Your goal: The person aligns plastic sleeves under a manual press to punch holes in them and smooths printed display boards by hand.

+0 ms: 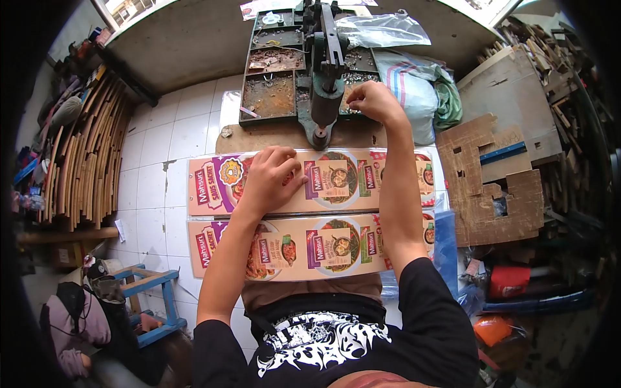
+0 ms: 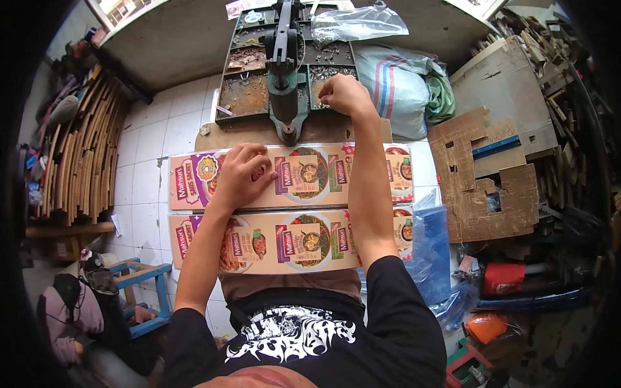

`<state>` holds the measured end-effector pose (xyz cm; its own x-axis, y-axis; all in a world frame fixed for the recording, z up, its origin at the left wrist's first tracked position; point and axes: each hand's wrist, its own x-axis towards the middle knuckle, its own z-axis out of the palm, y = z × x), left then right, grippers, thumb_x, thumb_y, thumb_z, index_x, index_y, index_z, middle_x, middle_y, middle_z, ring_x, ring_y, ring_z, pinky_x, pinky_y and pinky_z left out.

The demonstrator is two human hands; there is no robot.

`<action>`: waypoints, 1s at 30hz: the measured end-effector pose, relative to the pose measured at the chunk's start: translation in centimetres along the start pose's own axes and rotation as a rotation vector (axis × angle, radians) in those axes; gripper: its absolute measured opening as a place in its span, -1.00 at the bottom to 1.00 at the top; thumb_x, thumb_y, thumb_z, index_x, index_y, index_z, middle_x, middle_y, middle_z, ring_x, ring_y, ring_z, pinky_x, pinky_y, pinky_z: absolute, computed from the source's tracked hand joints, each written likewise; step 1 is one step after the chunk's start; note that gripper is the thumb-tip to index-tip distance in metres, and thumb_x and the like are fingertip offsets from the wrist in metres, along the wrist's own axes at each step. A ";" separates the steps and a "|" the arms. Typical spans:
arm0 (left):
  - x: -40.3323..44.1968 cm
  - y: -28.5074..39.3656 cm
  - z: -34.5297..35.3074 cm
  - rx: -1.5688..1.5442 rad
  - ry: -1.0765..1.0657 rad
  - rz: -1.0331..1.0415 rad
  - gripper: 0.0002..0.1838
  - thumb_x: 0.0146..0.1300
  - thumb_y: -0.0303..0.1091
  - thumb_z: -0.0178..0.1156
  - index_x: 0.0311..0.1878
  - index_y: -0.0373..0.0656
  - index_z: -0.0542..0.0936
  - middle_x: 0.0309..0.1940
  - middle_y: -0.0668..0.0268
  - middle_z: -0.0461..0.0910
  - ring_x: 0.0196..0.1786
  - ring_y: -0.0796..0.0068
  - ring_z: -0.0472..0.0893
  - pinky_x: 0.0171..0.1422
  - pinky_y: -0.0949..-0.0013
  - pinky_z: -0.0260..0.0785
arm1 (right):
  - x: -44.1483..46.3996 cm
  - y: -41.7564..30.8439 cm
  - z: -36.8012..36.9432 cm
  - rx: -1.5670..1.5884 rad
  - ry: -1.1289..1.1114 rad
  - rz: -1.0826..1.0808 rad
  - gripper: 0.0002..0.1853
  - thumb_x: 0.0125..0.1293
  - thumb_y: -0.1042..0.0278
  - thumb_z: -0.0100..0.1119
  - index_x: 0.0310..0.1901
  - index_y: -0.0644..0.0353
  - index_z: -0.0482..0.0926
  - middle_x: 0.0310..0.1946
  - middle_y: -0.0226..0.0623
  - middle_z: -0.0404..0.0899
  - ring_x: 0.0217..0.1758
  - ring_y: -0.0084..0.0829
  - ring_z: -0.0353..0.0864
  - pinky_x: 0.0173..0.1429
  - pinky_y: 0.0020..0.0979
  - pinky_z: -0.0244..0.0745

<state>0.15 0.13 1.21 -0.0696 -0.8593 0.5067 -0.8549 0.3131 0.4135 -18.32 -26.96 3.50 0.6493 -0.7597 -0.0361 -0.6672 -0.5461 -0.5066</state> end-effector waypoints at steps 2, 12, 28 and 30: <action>0.2 -0.2 0.1 -0.004 -0.003 -0.003 -0.78 0.04 -0.29 0.44 -0.35 -0.15 0.61 -0.10 0.26 0.59 0.02 0.18 0.55 0.09 0.14 0.41 | -0.3 -0.5 -0.2 0.022 -0.007 0.019 -0.83 0.12 0.26 0.37 -0.23 -0.03 0.79 -0.25 -0.26 0.75 -0.13 -0.25 0.73 0.02 -0.30 0.58; 0.7 -0.4 0.0 -0.029 -0.007 -0.031 -0.80 0.01 -0.36 0.44 -0.35 -0.15 0.60 -0.10 0.25 0.60 0.01 0.17 0.55 0.08 0.14 0.42 | -0.5 -2.8 0.0 -0.160 0.000 0.150 -0.85 0.07 0.22 0.38 -0.30 -0.06 0.79 -0.22 -0.20 0.74 -0.09 -0.15 0.72 0.04 -0.20 0.59; 0.6 -0.2 -0.1 -0.033 0.001 -0.033 -0.83 0.08 -0.38 0.40 -0.32 -0.16 0.60 -0.09 0.21 0.60 0.01 0.15 0.56 0.07 0.14 0.42 | -0.5 -3.0 1.3 -0.180 0.116 0.111 -0.86 0.12 0.35 0.35 -0.27 0.12 0.75 -0.27 -0.06 0.71 -0.13 -0.08 0.70 -0.01 -0.18 0.56; 0.6 -0.2 -0.1 -0.035 -0.005 -0.035 -0.83 0.07 -0.38 0.40 -0.33 -0.16 0.60 -0.09 0.21 0.60 0.01 0.16 0.56 0.07 0.15 0.42 | -0.3 -2.6 1.5 -0.193 0.151 0.130 -0.85 0.13 0.35 0.34 -0.26 0.12 0.75 -0.26 -0.07 0.71 -0.13 -0.08 0.70 0.00 -0.18 0.56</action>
<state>0.33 -0.40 1.46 -0.0430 -0.8718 0.4880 -0.8381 0.2973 0.4573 -16.23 -24.72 3.52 0.5013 -0.8641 0.0463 -0.8082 -0.4866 -0.3317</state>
